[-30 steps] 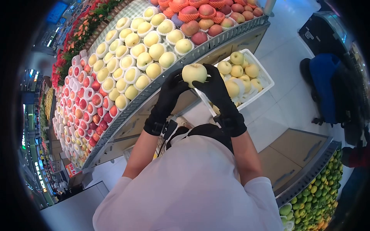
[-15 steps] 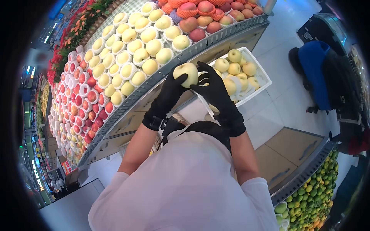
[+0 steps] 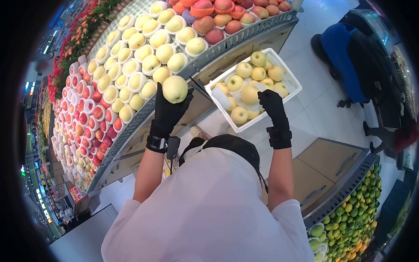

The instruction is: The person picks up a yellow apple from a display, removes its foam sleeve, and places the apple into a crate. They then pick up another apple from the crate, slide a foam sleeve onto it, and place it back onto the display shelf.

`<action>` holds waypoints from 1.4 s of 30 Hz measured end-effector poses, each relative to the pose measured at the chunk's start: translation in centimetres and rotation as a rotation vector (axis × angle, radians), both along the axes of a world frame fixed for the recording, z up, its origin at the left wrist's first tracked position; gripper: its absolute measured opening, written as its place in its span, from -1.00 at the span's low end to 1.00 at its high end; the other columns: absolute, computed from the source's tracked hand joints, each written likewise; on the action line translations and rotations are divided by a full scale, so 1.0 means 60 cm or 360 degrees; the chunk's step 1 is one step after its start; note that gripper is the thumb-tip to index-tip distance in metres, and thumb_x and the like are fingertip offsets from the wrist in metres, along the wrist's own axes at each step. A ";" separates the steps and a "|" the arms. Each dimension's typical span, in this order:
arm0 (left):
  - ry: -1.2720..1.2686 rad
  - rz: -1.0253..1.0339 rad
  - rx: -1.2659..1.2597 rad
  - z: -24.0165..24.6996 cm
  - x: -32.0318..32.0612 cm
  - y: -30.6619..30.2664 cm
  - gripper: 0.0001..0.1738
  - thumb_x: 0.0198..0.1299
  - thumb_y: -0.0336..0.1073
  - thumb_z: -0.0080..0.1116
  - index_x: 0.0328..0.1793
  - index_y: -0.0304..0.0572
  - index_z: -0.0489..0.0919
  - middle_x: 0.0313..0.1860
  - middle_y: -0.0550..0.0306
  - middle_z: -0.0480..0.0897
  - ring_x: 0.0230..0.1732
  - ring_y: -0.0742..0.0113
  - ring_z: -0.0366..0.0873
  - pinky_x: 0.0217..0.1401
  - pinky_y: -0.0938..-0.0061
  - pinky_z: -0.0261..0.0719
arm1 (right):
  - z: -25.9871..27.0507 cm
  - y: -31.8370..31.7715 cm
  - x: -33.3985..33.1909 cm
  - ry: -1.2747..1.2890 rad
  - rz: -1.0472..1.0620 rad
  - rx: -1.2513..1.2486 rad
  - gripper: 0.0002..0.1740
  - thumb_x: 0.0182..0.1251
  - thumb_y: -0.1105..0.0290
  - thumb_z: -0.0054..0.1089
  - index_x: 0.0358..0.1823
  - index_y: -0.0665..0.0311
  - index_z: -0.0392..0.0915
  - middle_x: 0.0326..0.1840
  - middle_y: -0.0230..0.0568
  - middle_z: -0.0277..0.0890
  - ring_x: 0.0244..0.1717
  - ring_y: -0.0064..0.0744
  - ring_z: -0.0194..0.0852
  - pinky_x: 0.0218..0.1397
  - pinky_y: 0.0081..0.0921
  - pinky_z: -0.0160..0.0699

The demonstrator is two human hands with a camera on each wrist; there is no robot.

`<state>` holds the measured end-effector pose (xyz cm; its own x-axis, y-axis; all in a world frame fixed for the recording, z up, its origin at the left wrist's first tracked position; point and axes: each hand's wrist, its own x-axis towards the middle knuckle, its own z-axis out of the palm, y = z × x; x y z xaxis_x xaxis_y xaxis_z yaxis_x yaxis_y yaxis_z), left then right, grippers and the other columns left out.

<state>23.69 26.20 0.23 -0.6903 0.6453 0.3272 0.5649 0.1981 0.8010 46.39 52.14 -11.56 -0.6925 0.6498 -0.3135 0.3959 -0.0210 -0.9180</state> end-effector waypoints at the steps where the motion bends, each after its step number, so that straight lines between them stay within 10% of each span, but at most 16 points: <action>1: -0.0092 -0.0039 -0.0042 0.002 0.000 -0.009 -0.44 0.03 -0.30 0.51 0.07 -0.34 0.44 -0.16 0.05 0.72 -0.13 0.23 0.70 -0.03 0.32 0.63 | -0.011 0.000 0.000 -0.0009 0.0037 -0.0008 -0.72 0.35 0.24 0.23 -0.27 0.37 0.63 -0.48 -0.32 0.56 -0.51 -0.59 0.48 -0.34 -0.57 0.49; 4: 0.0084 0.0133 -0.0301 -0.006 0.000 -0.038 -0.48 0.09 -0.30 0.48 0.08 -0.34 0.46 -0.16 0.09 0.74 -0.12 0.28 0.71 0.03 0.32 0.61 | 0.030 -0.050 -0.014 0.0323 0.0050 0.0027 -0.69 0.33 0.21 0.25 -0.25 0.38 0.62 -0.44 -0.23 0.59 -0.47 -0.47 0.54 -0.30 -0.51 0.51; 11: -0.1157 0.0230 0.0267 -0.050 -0.017 -0.116 -0.52 0.33 -0.23 0.22 0.25 -0.33 0.37 0.00 0.08 0.71 0.08 0.28 0.66 0.25 0.33 0.50 | -0.115 -0.099 -0.113 0.0691 0.0230 0.0253 -0.58 0.20 0.22 0.35 -0.05 0.40 0.55 -0.17 0.10 0.63 -0.09 0.02 0.61 -0.01 -0.22 0.57; 15: -0.0386 0.0323 -0.0348 -0.040 -0.007 -0.141 -0.51 0.36 -0.23 0.20 0.26 -0.40 0.36 0.07 -0.02 0.67 0.13 0.23 0.63 0.19 0.36 0.57 | -0.207 -0.091 -0.180 -0.0043 0.0679 0.0922 -0.48 -0.01 0.19 0.46 -0.13 0.42 0.50 -0.25 0.18 0.60 -0.13 0.15 0.58 -0.02 -0.11 0.57; 17: -0.1033 0.0297 0.0212 -0.037 -0.004 -0.156 -0.44 0.41 -0.14 0.11 0.33 -0.42 0.29 0.20 -0.12 0.57 0.25 0.15 0.53 0.31 0.33 0.48 | -0.229 -0.098 -0.187 -0.0266 0.0793 0.0869 -0.46 -0.08 0.15 0.49 -0.21 0.42 0.48 -0.25 0.22 0.59 -0.14 0.19 0.58 -0.05 -0.06 0.56; 22: -0.2016 0.0027 0.1179 -0.060 -0.020 -0.202 -0.21 0.41 0.02 0.06 0.50 -0.41 0.09 0.47 -0.29 0.24 0.51 -0.18 0.15 0.59 0.09 0.15 | -0.285 -0.098 -0.188 -0.0307 0.0723 0.1039 -0.64 0.03 0.21 0.37 -0.31 0.37 0.55 -0.27 0.12 0.60 -0.20 0.15 0.57 -0.14 -0.08 0.53; 28: -0.2470 -0.0109 0.1743 -0.066 -0.033 -0.212 -0.24 0.43 -0.03 0.01 0.52 -0.40 0.04 0.51 -0.30 0.19 0.51 -0.11 0.17 0.59 0.17 0.18 | -0.226 -0.068 -0.191 -0.0189 0.0629 0.0894 -0.57 0.08 0.21 0.30 -0.09 0.38 0.63 -0.11 0.14 0.64 -0.04 0.08 0.61 0.04 -0.18 0.58; 35: -0.2461 -0.0151 0.1547 -0.088 -0.099 -0.227 -0.15 0.37 -0.01 0.11 0.55 -0.38 0.01 0.51 -0.30 0.17 0.52 -0.13 0.14 0.61 0.13 0.13 | -0.019 -0.091 -0.230 -0.0182 0.0328 0.0017 -0.63 0.20 0.44 0.22 0.04 0.44 0.58 -0.39 -0.32 0.57 -0.39 -0.55 0.47 -0.30 -0.53 0.52; 42: -0.2249 -0.0216 0.1245 -0.075 -0.176 -0.228 -0.22 0.26 -0.12 0.29 0.46 -0.33 0.18 0.30 -0.12 0.41 0.28 0.05 0.40 0.37 0.20 0.41 | 0.061 -0.140 -0.304 0.0281 0.0525 0.0197 -0.54 0.12 0.58 0.14 0.12 0.37 0.56 -0.42 -0.43 0.48 -0.42 -0.65 0.39 -0.32 -0.64 0.43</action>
